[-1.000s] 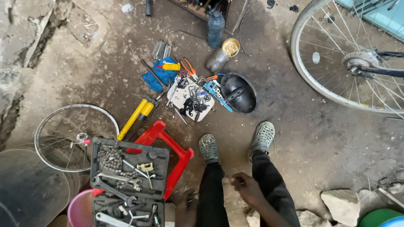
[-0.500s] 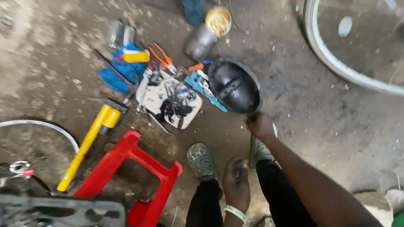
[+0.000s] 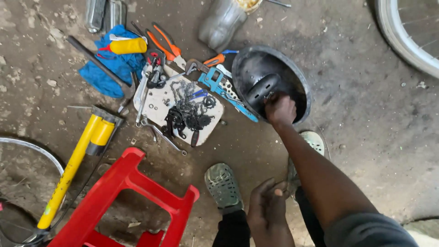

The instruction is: The person works on the rear wheel of a bicycle, using a wrench to tighten the axle nuts. They then walk to a nearby workbench to select a different wrench from a toolbox before returning to the bicycle to continue tightening the nuts.

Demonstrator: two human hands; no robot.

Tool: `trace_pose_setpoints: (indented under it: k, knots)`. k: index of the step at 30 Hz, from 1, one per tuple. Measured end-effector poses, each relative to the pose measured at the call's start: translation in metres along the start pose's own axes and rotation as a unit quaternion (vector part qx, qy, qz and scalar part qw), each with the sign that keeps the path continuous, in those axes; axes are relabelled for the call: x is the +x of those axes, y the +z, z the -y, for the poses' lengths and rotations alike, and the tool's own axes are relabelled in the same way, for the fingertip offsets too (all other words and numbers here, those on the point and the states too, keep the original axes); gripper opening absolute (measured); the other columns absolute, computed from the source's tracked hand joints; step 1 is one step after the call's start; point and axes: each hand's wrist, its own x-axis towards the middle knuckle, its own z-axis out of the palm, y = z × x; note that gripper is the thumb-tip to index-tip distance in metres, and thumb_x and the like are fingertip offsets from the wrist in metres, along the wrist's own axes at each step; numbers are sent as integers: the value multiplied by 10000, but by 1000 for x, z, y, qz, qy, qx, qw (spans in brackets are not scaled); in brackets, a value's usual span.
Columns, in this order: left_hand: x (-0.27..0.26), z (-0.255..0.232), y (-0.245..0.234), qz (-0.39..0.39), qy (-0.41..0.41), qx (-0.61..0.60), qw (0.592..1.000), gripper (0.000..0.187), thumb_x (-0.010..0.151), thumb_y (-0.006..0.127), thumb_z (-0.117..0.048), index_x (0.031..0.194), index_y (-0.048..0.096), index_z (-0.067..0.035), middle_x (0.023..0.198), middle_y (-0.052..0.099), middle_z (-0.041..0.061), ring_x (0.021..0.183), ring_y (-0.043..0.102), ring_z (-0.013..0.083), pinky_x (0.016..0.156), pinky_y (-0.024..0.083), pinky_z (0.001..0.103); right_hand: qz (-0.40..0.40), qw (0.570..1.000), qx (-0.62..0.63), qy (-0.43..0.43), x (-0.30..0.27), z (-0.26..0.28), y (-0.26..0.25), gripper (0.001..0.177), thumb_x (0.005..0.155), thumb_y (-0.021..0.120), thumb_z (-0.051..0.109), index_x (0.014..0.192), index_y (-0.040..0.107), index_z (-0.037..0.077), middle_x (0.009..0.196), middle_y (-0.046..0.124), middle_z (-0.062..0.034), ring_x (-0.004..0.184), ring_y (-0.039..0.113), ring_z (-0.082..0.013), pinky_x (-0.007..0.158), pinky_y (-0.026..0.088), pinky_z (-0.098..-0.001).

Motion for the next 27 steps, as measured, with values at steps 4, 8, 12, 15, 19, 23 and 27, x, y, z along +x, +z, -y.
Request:
trace_pose_setpoints:
  k: [4, 8, 12, 15, 19, 23, 27]
  knots:
    - [4, 1, -2, -12, -6, 16, 1000, 416, 800, 744, -298, 1130, 820, -57, 1050, 913, 154, 995, 877, 286, 928, 677, 379, 50, 996, -71, -14, -10, -4, -9, 406, 825, 595, 276, 1174, 747, 136, 1193, 672, -286, 1121, 615, -527, 935, 522, -551]
    - [3, -6, 2, -12, -47, 28, 998, 340, 850, 729, -257, 1133, 821, -90, 1073, 921, 114, 1009, 874, 276, 884, 641, 406, 86, 987, -101, -85, -11, -14, -17, 376, 903, 540, 237, 1216, 655, 64, 1171, 636, -360, 1089, 594, -594, 910, 507, -607]
    - [-4, -20, 5, 5, -85, 44, 995, 365, 868, 691, -297, 1178, 787, -132, 1141, 902, 80, 1074, 854, 257, 915, 571, 434, 84, 982, 58, -161, -3, -32, -12, 225, 940, 547, 188, 1008, 723, 67, 1040, 751, -202, 1025, 678, -441, 820, 472, -480]
    - [-5, -19, 6, 8, -107, 15, 994, 349, 880, 694, -255, 1187, 787, -118, 1167, 892, 102, 1080, 845, 273, 948, 545, 460, 126, 907, 390, 91, -16, -26, -16, 117, 954, 620, 123, 977, 711, 191, 823, 627, 1, 622, 550, -137, 496, 402, -283]
    - [-11, -25, 10, 9, -110, 18, 994, 345, 881, 705, -277, 1175, 784, -116, 1142, 897, 90, 1058, 844, 250, 929, 537, 427, 172, 895, 405, 79, -41, -18, -42, 147, 971, 549, 8, 908, 654, 90, 733, 569, -59, 550, 504, -168, 456, 321, -328]
    - [-17, -26, 10, 10, -124, 1, 992, 368, 862, 715, -278, 1180, 789, -108, 1152, 884, 95, 1073, 824, 252, 902, 512, 414, 117, 985, 97, -81, -39, -29, -44, 221, 926, 531, 137, 890, 722, 33, 757, 735, -132, 655, 699, -266, 583, 528, -430]
    - [-19, -27, 9, 16, -119, 22, 993, 391, 873, 698, -316, 1200, 788, -122, 1171, 894, 69, 1104, 829, 233, 939, 555, 417, 94, 988, 85, -88, -24, -37, -35, 234, 962, 619, 241, 872, 746, 66, 746, 752, -149, 670, 755, -308, 656, 562, -424]
